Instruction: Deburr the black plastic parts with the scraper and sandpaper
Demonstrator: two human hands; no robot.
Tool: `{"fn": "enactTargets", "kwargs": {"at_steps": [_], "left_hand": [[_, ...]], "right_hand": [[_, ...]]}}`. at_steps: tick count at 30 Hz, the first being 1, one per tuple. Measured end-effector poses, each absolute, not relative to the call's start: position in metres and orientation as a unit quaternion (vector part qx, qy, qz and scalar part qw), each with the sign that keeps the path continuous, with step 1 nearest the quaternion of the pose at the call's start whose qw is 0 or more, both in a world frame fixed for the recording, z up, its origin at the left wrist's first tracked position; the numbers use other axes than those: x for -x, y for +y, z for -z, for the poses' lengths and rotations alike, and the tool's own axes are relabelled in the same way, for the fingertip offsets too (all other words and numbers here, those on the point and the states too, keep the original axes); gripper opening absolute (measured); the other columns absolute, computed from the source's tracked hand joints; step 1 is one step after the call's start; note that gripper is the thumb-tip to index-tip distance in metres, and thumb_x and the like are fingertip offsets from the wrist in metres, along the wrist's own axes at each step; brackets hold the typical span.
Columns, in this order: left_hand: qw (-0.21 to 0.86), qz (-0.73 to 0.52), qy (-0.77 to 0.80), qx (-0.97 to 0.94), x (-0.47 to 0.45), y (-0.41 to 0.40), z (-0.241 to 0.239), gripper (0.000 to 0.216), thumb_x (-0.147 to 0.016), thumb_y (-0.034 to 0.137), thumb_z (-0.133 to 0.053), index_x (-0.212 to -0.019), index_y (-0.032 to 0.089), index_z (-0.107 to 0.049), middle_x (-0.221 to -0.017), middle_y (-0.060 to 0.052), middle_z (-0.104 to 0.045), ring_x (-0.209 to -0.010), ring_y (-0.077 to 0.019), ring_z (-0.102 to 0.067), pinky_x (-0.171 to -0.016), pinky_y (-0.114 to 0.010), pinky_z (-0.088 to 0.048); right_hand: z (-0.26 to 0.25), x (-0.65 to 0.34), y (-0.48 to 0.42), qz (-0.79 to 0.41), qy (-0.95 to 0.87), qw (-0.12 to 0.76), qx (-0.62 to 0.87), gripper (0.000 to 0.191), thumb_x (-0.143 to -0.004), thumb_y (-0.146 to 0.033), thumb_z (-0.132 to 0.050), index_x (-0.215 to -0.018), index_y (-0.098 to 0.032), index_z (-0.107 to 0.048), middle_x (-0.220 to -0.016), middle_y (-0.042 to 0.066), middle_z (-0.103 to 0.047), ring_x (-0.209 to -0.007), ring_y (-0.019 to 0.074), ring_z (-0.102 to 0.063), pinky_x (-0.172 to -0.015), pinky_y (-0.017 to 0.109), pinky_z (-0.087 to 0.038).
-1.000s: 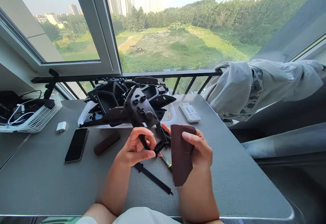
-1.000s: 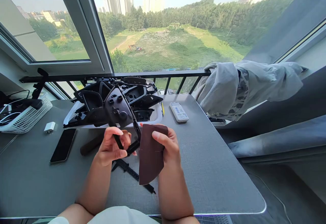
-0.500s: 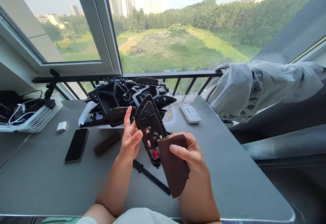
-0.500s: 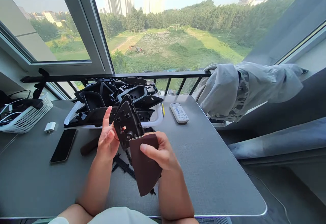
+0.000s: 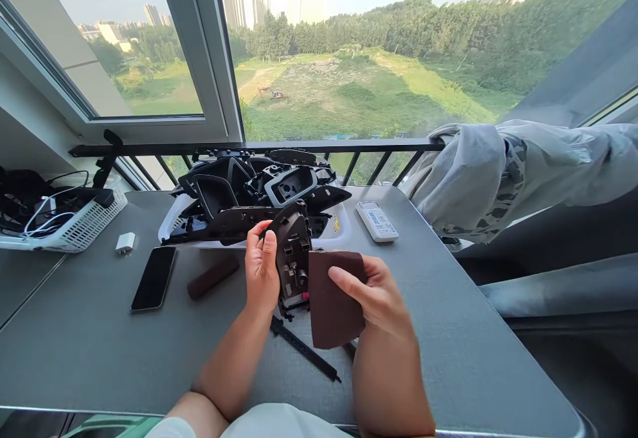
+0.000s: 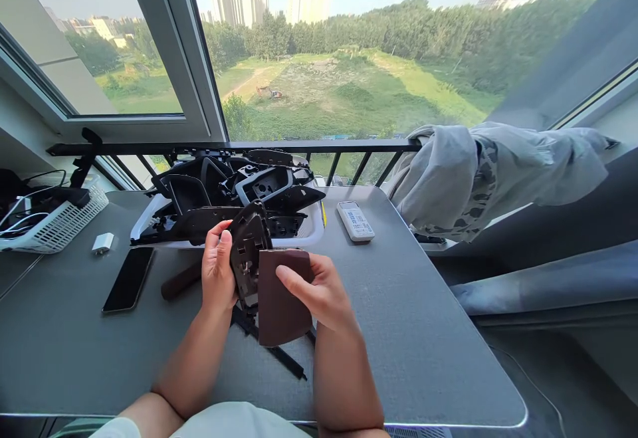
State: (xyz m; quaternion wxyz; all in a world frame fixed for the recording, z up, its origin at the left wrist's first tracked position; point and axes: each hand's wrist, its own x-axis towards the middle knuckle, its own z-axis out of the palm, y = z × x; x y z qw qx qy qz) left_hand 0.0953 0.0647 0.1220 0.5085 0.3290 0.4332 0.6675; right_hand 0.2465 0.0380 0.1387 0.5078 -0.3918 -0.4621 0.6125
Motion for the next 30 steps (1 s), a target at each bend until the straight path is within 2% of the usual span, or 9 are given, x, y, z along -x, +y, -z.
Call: {"fn": "enactTargets", "kwargs": {"at_steps": [4, 9, 12, 26, 30], "left_hand": [[0.49, -0.654, 0.451, -0.36, -0.096, 0.063, -0.121, 0.045, -0.08, 0.057, -0.066, -0.107, 0.023, -0.055, -0.077, 0.001, -0.067, -0.066, -0.0126, -0.064, -0.062, -0.023, -0.049], [0.509, -0.63, 0.453, -0.373, -0.097, 0.061, -0.123, 0.045, -0.08, 0.058, -0.066, -0.106, 0.023, -0.054, -0.073, 0.002, -0.065, -0.055, -0.0107, -0.058, -0.052, -0.021, -0.043], [0.501, -0.631, 0.456, -0.377, -0.096, 0.061, -0.123, 0.044, -0.081, 0.057, -0.066, -0.107, 0.023, -0.053, -0.074, 0.003, -0.065, -0.054, -0.0091, -0.056, -0.051, -0.02, -0.042], [0.516, -0.62, 0.452, -0.381, -0.095, 0.062, -0.124, 0.043, -0.081, 0.056, -0.066, -0.107, 0.025, -0.051, -0.065, 0.006, -0.058, -0.048, -0.0078, -0.051, -0.046, -0.019, -0.038], [0.554, -0.619, 0.431, -0.352, -0.094, 0.064, -0.124, 0.046, -0.079, 0.057, -0.068, -0.108, 0.025, -0.051, -0.074, 0.003, -0.064, -0.054, -0.0101, -0.058, -0.05, -0.02, -0.043]], "right_hand": [[-0.144, -0.243, 0.037, -0.547, -0.498, 0.539, 0.402, 0.03, -0.074, -0.046, -0.076, -0.08, -0.017, -0.077, -0.074, 0.005, -0.07, -0.06, 0.0166, -0.06, -0.051, 0.027, -0.051], [-0.147, -0.236, 0.037, -0.421, -0.578, 0.543, 0.441, 0.023, -0.081, -0.039, -0.069, -0.079, -0.018, -0.077, -0.074, 0.005, -0.069, -0.065, 0.0176, -0.061, -0.053, 0.026, -0.049], [-0.146, -0.237, 0.037, -0.383, -0.565, 0.562, 0.467, 0.019, -0.082, -0.035, -0.068, -0.078, -0.019, -0.076, -0.073, 0.003, -0.069, -0.064, 0.0167, -0.06, -0.055, 0.026, -0.049], [-0.148, -0.236, 0.037, -0.409, -0.575, 0.542, 0.456, 0.019, -0.08, -0.033, -0.068, -0.072, -0.017, -0.074, -0.067, 0.003, -0.066, -0.06, 0.0159, -0.058, -0.049, 0.024, -0.045], [-0.148, -0.238, 0.037, -0.44, -0.531, 0.552, 0.469, 0.021, -0.078, -0.037, -0.07, -0.076, -0.017, -0.075, -0.067, 0.003, -0.066, -0.057, 0.0149, -0.056, -0.046, 0.023, -0.045]]}}
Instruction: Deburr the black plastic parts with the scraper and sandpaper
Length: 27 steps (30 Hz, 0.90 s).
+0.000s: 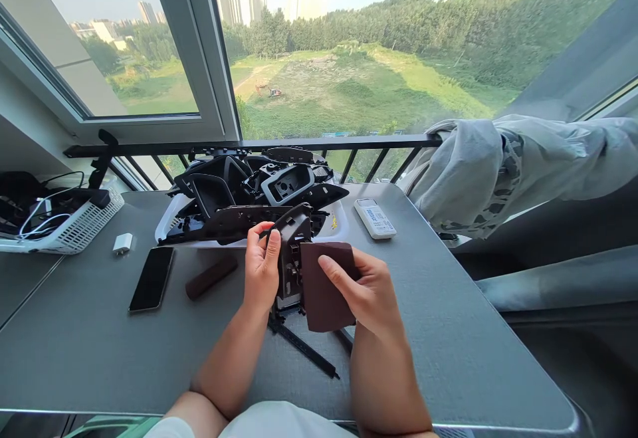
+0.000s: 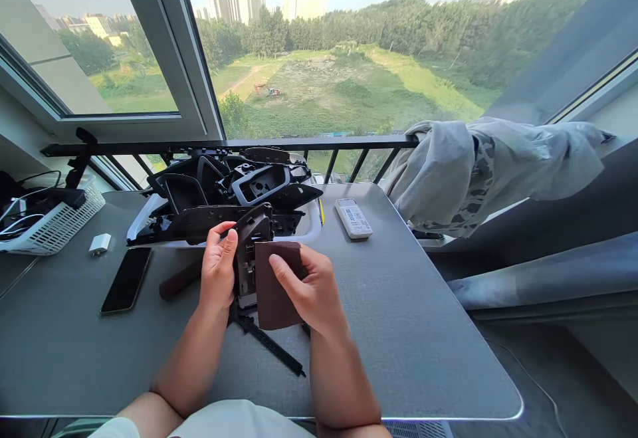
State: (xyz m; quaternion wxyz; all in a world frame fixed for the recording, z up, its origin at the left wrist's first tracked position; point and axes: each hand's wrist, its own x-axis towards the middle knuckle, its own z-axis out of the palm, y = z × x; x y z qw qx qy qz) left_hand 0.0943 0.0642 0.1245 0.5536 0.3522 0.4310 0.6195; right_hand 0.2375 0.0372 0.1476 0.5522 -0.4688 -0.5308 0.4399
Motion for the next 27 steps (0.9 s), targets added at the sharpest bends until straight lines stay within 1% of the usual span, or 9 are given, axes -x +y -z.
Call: {"fn": "enactTargets", "kwargs": {"at_steps": [3, 5, 7, 13, 16, 19, 22, 25, 27], "left_hand": [[0.59, -0.612, 0.412, -0.328, -0.0932, 0.064, -0.1275, 0.054, -0.072, 0.057, -0.074, -0.109, 0.025, -0.05, -0.083, 0.001, -0.066, -0.058, -0.0112, -0.061, -0.052, -0.022, -0.047], [0.594, -0.604, 0.417, -0.33, -0.093, 0.0631, -0.1297, 0.06, -0.066, 0.051, -0.081, -0.11, 0.025, -0.05, -0.084, 0.002, -0.066, -0.058, -0.01, -0.059, -0.052, -0.021, -0.046], [0.589, -0.602, 0.428, -0.329, -0.0934, 0.0624, -0.1314, 0.061, -0.063, 0.045, -0.084, -0.11, 0.025, -0.051, -0.081, 0.004, -0.065, -0.056, -0.0086, -0.058, -0.05, -0.019, -0.045], [0.581, -0.615, 0.446, -0.291, -0.0944, 0.0645, -0.1332, 0.046, -0.074, 0.055, -0.07, -0.104, 0.024, -0.055, -0.071, 0.005, -0.06, -0.048, -0.0076, -0.053, -0.043, -0.018, -0.041], [0.584, -0.617, 0.436, -0.296, -0.0933, 0.0649, -0.1331, 0.055, -0.065, 0.054, -0.078, -0.103, 0.023, -0.054, -0.072, 0.006, -0.059, -0.048, -0.0065, -0.052, -0.043, -0.017, -0.039], [0.583, -0.609, 0.442, -0.307, -0.0927, 0.0641, -0.1329, 0.065, -0.054, 0.044, -0.088, -0.105, 0.023, -0.053, -0.072, 0.007, -0.059, -0.05, -0.006, -0.053, -0.045, -0.016, -0.04], [0.586, -0.607, 0.443, -0.302, -0.0923, 0.0642, -0.1326, 0.059, -0.056, 0.043, -0.086, -0.103, 0.023, -0.054, -0.072, 0.007, -0.059, -0.05, -0.0062, -0.053, -0.045, -0.017, -0.04], [0.601, -0.609, 0.428, -0.291, -0.0916, 0.0654, -0.1325, 0.054, -0.059, 0.044, -0.082, -0.101, 0.022, -0.055, -0.078, 0.004, -0.06, -0.055, -0.0078, -0.056, -0.047, -0.018, -0.042], [0.603, -0.608, 0.429, -0.288, -0.0913, 0.0661, -0.1327, 0.054, -0.06, 0.045, -0.082, -0.101, 0.022, -0.055, -0.083, 0.003, -0.061, -0.058, -0.0086, -0.057, -0.048, -0.019, -0.043]], "right_hand": [[-0.1456, -0.2399, 0.0374, -0.506, -0.451, 0.57, 0.465, 0.029, -0.073, -0.044, -0.075, -0.073, -0.016, -0.074, -0.062, 0.003, -0.064, -0.052, 0.0141, -0.054, -0.042, 0.023, -0.046], [-0.1443, -0.2407, 0.0377, -0.532, -0.416, 0.578, 0.459, 0.032, -0.07, -0.046, -0.078, -0.075, -0.015, -0.075, -0.062, 0.003, -0.064, -0.051, 0.0142, -0.055, -0.041, 0.023, -0.047], [-0.1431, -0.2408, 0.0382, -0.539, -0.405, 0.58, 0.457, 0.032, -0.068, -0.046, -0.079, -0.076, -0.015, -0.076, -0.063, 0.003, -0.065, -0.051, 0.0141, -0.055, -0.041, 0.023, -0.047], [-0.1406, -0.2412, 0.039, -0.542, -0.389, 0.592, 0.451, 0.03, -0.068, -0.045, -0.081, -0.07, -0.016, -0.074, -0.061, 0.002, -0.065, -0.051, 0.0138, -0.057, -0.042, 0.023, -0.047], [-0.1401, -0.2417, 0.0391, -0.539, -0.385, 0.595, 0.455, 0.03, -0.068, -0.046, -0.081, -0.069, -0.016, -0.074, -0.059, 0.001, -0.066, -0.049, 0.0142, -0.057, -0.042, 0.023, -0.047], [-0.14, -0.2417, 0.0396, -0.533, -0.399, 0.59, 0.457, 0.03, -0.069, -0.046, -0.08, -0.074, -0.016, -0.075, -0.062, 0.002, -0.067, -0.05, 0.0145, -0.057, -0.042, 0.024, -0.047], [-0.1397, -0.2417, 0.0405, -0.524, -0.411, 0.588, 0.459, 0.03, -0.07, -0.046, -0.079, -0.075, -0.016, -0.076, -0.063, 0.002, -0.067, -0.051, 0.0145, -0.057, -0.043, 0.024, -0.047], [-0.1398, -0.2417, 0.0407, -0.522, -0.414, 0.588, 0.459, 0.03, -0.071, -0.046, -0.078, -0.075, -0.016, -0.075, -0.062, 0.001, -0.066, -0.051, 0.0139, -0.056, -0.043, 0.024, -0.047], [-0.1403, -0.2415, 0.04, -0.517, -0.424, 0.587, 0.457, 0.03, -0.072, -0.046, -0.077, -0.075, -0.016, -0.075, -0.061, 0.001, -0.064, -0.05, 0.013, -0.054, -0.042, 0.023, -0.046]]}}
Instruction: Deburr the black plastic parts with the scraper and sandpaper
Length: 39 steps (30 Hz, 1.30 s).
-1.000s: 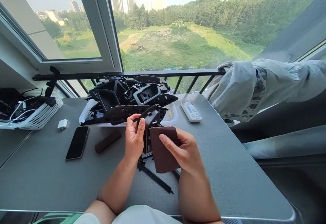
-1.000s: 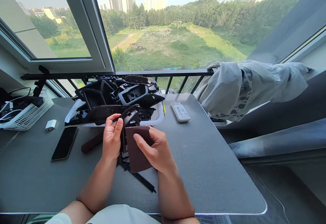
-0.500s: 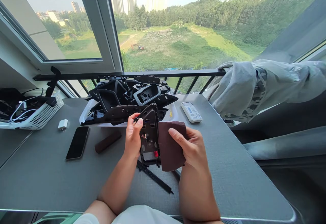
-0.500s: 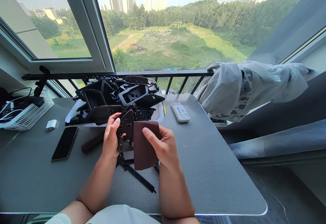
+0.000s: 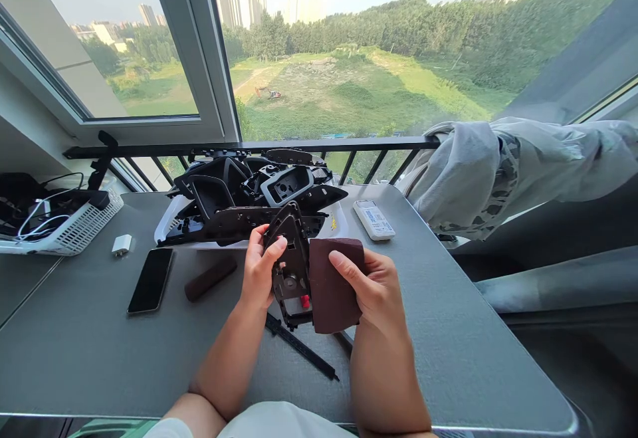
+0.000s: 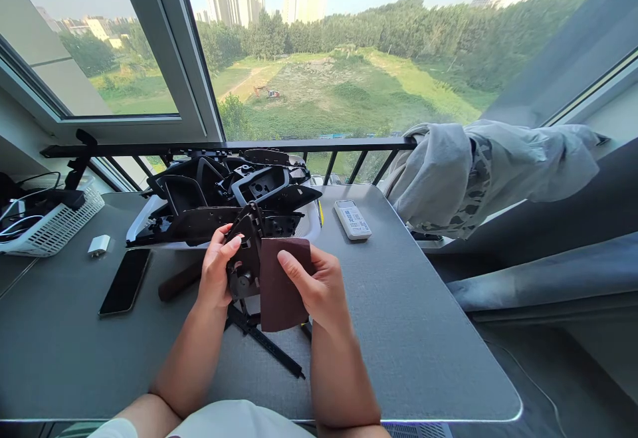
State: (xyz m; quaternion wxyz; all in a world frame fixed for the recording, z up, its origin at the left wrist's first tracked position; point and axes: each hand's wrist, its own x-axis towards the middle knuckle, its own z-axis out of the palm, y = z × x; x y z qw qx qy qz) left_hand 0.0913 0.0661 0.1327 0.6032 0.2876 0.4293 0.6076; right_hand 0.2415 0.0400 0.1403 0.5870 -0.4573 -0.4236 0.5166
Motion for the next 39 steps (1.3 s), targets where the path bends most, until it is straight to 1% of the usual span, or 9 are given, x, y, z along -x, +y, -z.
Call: {"fn": "enactTargets", "kwargs": {"at_steps": [6, 13, 17, 19, 24, 29, 32, 36, 39], "left_hand": [[0.558, -0.607, 0.465, -0.322, -0.093, 0.066, -0.128, 0.06, -0.063, 0.053, -0.081, -0.106, 0.022, -0.054, -0.085, 0.001, -0.062, -0.062, -0.01, -0.058, -0.055, -0.021, -0.046], [0.519, -0.601, 0.473, -0.382, -0.091, 0.064, -0.117, 0.062, -0.064, 0.055, -0.081, -0.11, 0.022, -0.054, -0.084, 0.001, -0.064, -0.067, -0.0125, -0.06, -0.06, -0.023, -0.048], [0.515, -0.595, 0.481, -0.386, -0.089, 0.065, -0.117, 0.062, -0.065, 0.056, -0.079, -0.11, 0.022, -0.054, -0.084, 0.0, -0.064, -0.066, -0.013, -0.06, -0.06, -0.024, -0.048], [0.518, -0.592, 0.482, -0.386, -0.089, 0.065, -0.117, 0.061, -0.065, 0.056, -0.079, -0.11, 0.022, -0.054, -0.084, 0.0, -0.065, -0.066, -0.0131, -0.06, -0.06, -0.024, -0.048], [0.527, -0.599, 0.47, -0.377, -0.09, 0.066, -0.12, 0.061, -0.062, 0.051, -0.083, -0.107, 0.022, -0.054, -0.084, 0.001, -0.065, -0.066, -0.0124, -0.061, -0.062, -0.024, -0.049], [0.567, -0.591, 0.459, -0.343, -0.093, 0.065, -0.13, 0.069, -0.047, 0.039, -0.091, -0.1, 0.022, -0.05, -0.076, 0.005, -0.063, -0.059, -0.0104, -0.06, -0.057, -0.022, -0.048], [0.577, -0.597, 0.457, -0.319, -0.092, 0.066, -0.135, 0.065, -0.047, 0.039, -0.09, -0.095, 0.022, -0.049, -0.073, 0.006, -0.061, -0.054, -0.0096, -0.058, -0.051, -0.021, -0.047], [0.526, -0.657, 0.466, -0.273, -0.08, 0.071, -0.136, 0.058, -0.05, 0.041, -0.086, -0.091, 0.021, -0.051, -0.069, 0.008, -0.057, -0.047, -0.0056, -0.052, -0.044, -0.017, -0.04], [0.495, -0.703, 0.454, -0.235, -0.066, 0.078, -0.133, 0.052, -0.054, 0.044, -0.083, -0.089, 0.02, -0.054, -0.071, 0.006, -0.059, -0.052, -0.0073, -0.056, -0.047, -0.018, -0.043]], "right_hand": [[-0.143, -0.239, 0.037, -0.468, -0.483, 0.581, 0.459, 0.027, -0.077, -0.042, -0.073, -0.071, -0.016, -0.072, -0.06, 0.0, -0.06, -0.05, 0.011, -0.049, -0.042, 0.022, -0.042], [-0.148, -0.237, 0.039, -0.371, -0.59, 0.542, 0.469, 0.019, -0.081, -0.033, -0.066, -0.076, -0.017, -0.076, -0.067, 0.003, -0.068, -0.059, 0.0162, -0.059, -0.051, 0.025, -0.047], [-0.144, -0.241, 0.04, -0.319, -0.549, 0.578, 0.512, 0.02, -0.082, -0.033, -0.065, -0.072, -0.017, -0.073, -0.064, 0.001, -0.065, -0.056, 0.0143, -0.056, -0.049, 0.024, -0.044], [-0.143, -0.242, 0.04, -0.331, -0.551, 0.584, 0.496, 0.02, -0.082, -0.032, -0.064, -0.074, -0.018, -0.074, -0.065, 0.0, -0.066, -0.056, 0.014, -0.056, -0.05, 0.024, -0.045], [-0.147, -0.238, 0.039, -0.348, -0.606, 0.544, 0.464, 0.018, -0.081, -0.029, -0.064, -0.077, -0.017, -0.076, -0.069, 0.002, -0.07, -0.06, 0.0154, -0.06, -0.052, 0.024, -0.047], [-0.142, -0.24, 0.041, -0.354, -0.512, 0.588, 0.516, 0.023, -0.079, -0.038, -0.066, -0.073, -0.016, -0.074, -0.06, -0.001, -0.063, -0.052, 0.0132, -0.054, -0.045, 0.023, -0.043], [-0.14, -0.242, 0.041, -0.374, -0.483, 0.596, 0.521, 0.027, -0.077, -0.042, -0.067, -0.074, -0.016, -0.073, -0.059, 0.0, -0.063, -0.051, 0.0132, -0.052, -0.044, 0.023, -0.043], [-0.14, -0.245, 0.043, -0.356, -0.51, 0.551, 0.556, 0.03, -0.078, -0.044, -0.065, -0.078, -0.016, -0.073, -0.063, 0.001, -0.065, -0.056, 0.0158, -0.056, -0.049, 0.026, -0.046], [-0.138, -0.25, 0.047, -0.303, -0.575, 0.483, 0.587, 0.028, -0.081, -0.042, -0.058, -0.075, -0.017, -0.071, -0.065, 0.002, -0.064, -0.06, 0.017, -0.057, -0.054, 0.027, -0.045]]}}
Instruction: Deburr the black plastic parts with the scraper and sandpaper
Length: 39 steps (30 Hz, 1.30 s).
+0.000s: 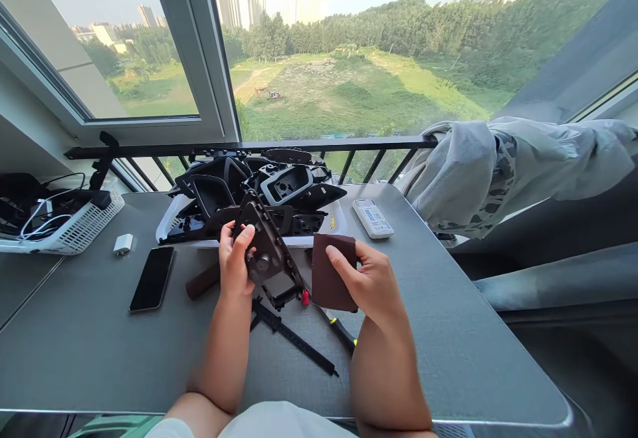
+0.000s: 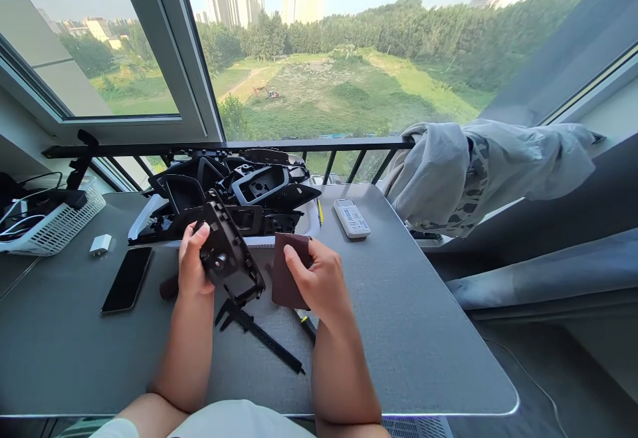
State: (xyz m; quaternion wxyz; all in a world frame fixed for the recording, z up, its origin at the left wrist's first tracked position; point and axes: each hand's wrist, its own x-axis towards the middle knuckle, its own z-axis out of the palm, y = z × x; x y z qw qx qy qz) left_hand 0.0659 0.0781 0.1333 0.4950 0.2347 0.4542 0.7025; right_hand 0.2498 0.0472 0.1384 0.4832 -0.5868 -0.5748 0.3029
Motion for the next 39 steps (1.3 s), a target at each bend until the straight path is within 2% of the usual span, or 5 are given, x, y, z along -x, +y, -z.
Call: {"fn": "enactTargets", "kwargs": {"at_steps": [14, 16, 21, 34, 39], "left_hand": [[0.49, -0.715, 0.454, -0.21, -0.042, 0.069, -0.133, 0.056, -0.053, 0.047, -0.084, -0.091, 0.02, -0.054, -0.074, 0.005, -0.06, -0.052, -0.0063, -0.055, -0.045, -0.017, -0.042], [0.506, -0.7, 0.458, -0.21, -0.042, 0.063, -0.133, 0.057, -0.052, 0.046, -0.085, -0.092, 0.02, -0.054, -0.072, 0.006, -0.059, -0.048, -0.0053, -0.052, -0.043, -0.017, -0.041], [0.544, -0.669, 0.463, -0.205, -0.043, 0.048, -0.125, 0.059, -0.051, 0.045, -0.086, -0.092, 0.02, -0.052, -0.069, 0.006, -0.06, -0.045, -0.006, -0.052, -0.043, -0.018, -0.043], [0.586, -0.62, 0.482, -0.2, -0.053, 0.013, -0.089, 0.067, -0.053, 0.059, -0.083, -0.097, 0.02, -0.052, -0.064, 0.006, -0.06, -0.049, -0.0091, -0.055, -0.047, -0.02, -0.042], [0.626, -0.585, 0.476, -0.199, -0.055, 0.003, -0.076, 0.066, -0.057, 0.057, -0.083, -0.104, 0.019, -0.058, -0.082, -0.001, -0.069, -0.071, -0.0138, -0.066, -0.066, -0.025, -0.051]], "right_hand": [[-0.087, -0.274, 0.071, -0.279, -0.714, 0.117, 0.631, 0.019, -0.075, -0.025, -0.067, -0.057, -0.021, -0.064, -0.072, 0.003, -0.065, -0.066, 0.0187, -0.06, -0.057, 0.027, -0.038], [-0.074, -0.275, 0.076, -0.282, -0.706, 0.132, 0.636, 0.004, -0.069, -0.02, -0.07, -0.065, -0.02, -0.069, -0.078, 0.006, -0.068, -0.077, 0.0235, -0.064, -0.065, 0.03, -0.044], [-0.063, -0.273, 0.069, -0.28, -0.668, 0.239, 0.647, 0.034, -0.08, -0.027, -0.06, -0.112, -0.017, -0.069, -0.121, 0.016, -0.064, -0.115, 0.0316, -0.058, -0.096, 0.043, -0.044], [-0.052, -0.176, -0.013, -0.662, -0.43, 0.471, 0.394, 0.054, -0.07, -0.044, -0.078, -0.116, -0.023, -0.06, -0.085, -0.002, -0.063, -0.05, 0.0076, -0.046, -0.045, 0.022, -0.043], [-0.045, -0.171, -0.019, -0.535, -0.513, 0.492, 0.457, 0.048, -0.077, -0.038, -0.069, -0.121, -0.021, -0.061, -0.106, 0.007, -0.07, -0.084, 0.0203, -0.066, -0.069, 0.032, -0.057]]}}
